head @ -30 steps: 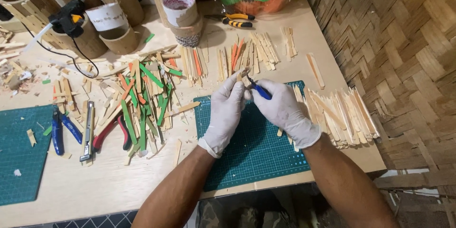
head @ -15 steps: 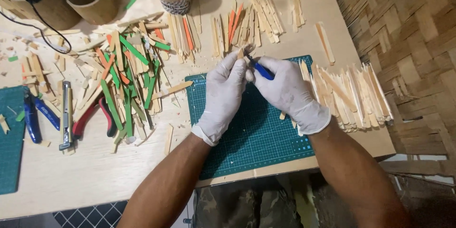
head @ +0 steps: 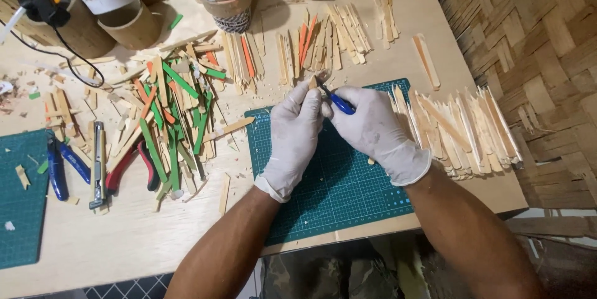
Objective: Trimming the ends of popsicle sticks using a pair of small wire cutters or nippers on a green cutting mat.
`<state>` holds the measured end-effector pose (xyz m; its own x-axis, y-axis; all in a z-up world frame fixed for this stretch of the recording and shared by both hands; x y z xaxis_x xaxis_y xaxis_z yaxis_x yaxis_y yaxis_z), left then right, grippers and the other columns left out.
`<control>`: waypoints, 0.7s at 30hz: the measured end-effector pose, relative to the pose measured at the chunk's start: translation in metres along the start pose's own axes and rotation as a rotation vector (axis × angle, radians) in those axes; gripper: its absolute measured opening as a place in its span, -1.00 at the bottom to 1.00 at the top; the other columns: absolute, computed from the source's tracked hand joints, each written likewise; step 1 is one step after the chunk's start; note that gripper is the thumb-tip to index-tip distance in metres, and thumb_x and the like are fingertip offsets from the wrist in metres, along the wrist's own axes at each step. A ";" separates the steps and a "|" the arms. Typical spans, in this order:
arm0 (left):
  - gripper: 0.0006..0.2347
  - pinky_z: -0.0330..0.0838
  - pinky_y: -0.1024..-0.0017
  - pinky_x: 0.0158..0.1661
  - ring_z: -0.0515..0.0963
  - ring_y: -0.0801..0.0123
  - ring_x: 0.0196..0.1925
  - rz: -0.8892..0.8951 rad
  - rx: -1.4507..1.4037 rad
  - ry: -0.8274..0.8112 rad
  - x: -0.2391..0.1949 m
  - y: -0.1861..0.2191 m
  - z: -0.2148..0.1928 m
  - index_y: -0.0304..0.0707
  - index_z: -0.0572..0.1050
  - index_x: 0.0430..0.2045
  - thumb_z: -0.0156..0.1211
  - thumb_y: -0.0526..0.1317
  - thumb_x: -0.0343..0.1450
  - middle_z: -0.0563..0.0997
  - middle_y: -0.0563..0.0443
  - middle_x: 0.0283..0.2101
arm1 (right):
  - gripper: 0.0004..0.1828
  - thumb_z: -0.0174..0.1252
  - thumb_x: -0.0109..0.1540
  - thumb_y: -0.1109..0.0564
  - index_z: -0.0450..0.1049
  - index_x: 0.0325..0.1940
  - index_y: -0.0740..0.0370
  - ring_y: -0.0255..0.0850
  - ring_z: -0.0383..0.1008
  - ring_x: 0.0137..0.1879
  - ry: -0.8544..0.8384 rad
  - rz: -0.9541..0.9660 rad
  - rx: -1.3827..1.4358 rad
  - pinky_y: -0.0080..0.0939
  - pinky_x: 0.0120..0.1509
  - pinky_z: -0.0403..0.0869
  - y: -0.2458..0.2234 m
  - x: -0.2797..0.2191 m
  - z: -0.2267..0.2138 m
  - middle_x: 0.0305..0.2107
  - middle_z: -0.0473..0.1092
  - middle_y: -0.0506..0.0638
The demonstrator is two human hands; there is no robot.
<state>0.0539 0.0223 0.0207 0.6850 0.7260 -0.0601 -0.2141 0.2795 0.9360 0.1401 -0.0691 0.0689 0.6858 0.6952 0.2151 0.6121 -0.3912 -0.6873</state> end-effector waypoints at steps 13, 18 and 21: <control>-0.76 0.17 0.73 -0.70 0.30 0.63 -0.72 -0.037 -0.034 0.065 -0.002 0.006 -0.006 -0.29 0.55 0.05 0.10 -0.26 0.53 0.51 -0.01 -0.68 | -0.23 -0.31 0.43 -0.36 0.58 -0.45 0.16 -0.11 0.57 -0.47 -0.117 0.039 0.191 -0.08 -0.23 0.54 0.010 0.001 0.003 -0.70 0.48 0.02; -0.76 0.19 0.71 -0.70 0.33 0.62 -0.72 -0.045 -0.030 0.077 0.001 0.002 -0.007 -0.28 0.55 0.04 0.12 -0.26 0.52 0.52 -0.03 -0.67 | -0.22 -0.26 0.42 -0.43 0.58 -0.40 0.18 0.07 0.61 -0.35 -0.102 0.044 0.121 0.06 -0.14 0.54 -0.006 -0.003 -0.001 -0.62 0.52 0.13; -0.78 0.20 0.70 -0.69 0.34 0.61 -0.72 -0.055 -0.024 0.092 0.001 0.004 -0.006 -0.27 0.57 0.01 0.12 -0.26 0.51 0.53 -0.04 -0.66 | -0.31 -0.15 0.42 -0.39 0.60 -0.31 0.18 0.19 0.62 -0.26 -0.091 0.026 0.098 0.14 -0.10 0.54 -0.010 -0.005 -0.003 -0.54 0.54 0.21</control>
<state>0.0494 0.0279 0.0221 0.6300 0.7632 -0.1437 -0.1954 0.3349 0.9217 0.1319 -0.0705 0.0766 0.6600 0.7389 0.1358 0.5501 -0.3523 -0.7571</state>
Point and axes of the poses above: each hand's wrist, its own x-axis towards the middle knuckle, its own z-axis out of the palm, y = z × x, the point moved 8 cm from there along x, towards the middle knuckle
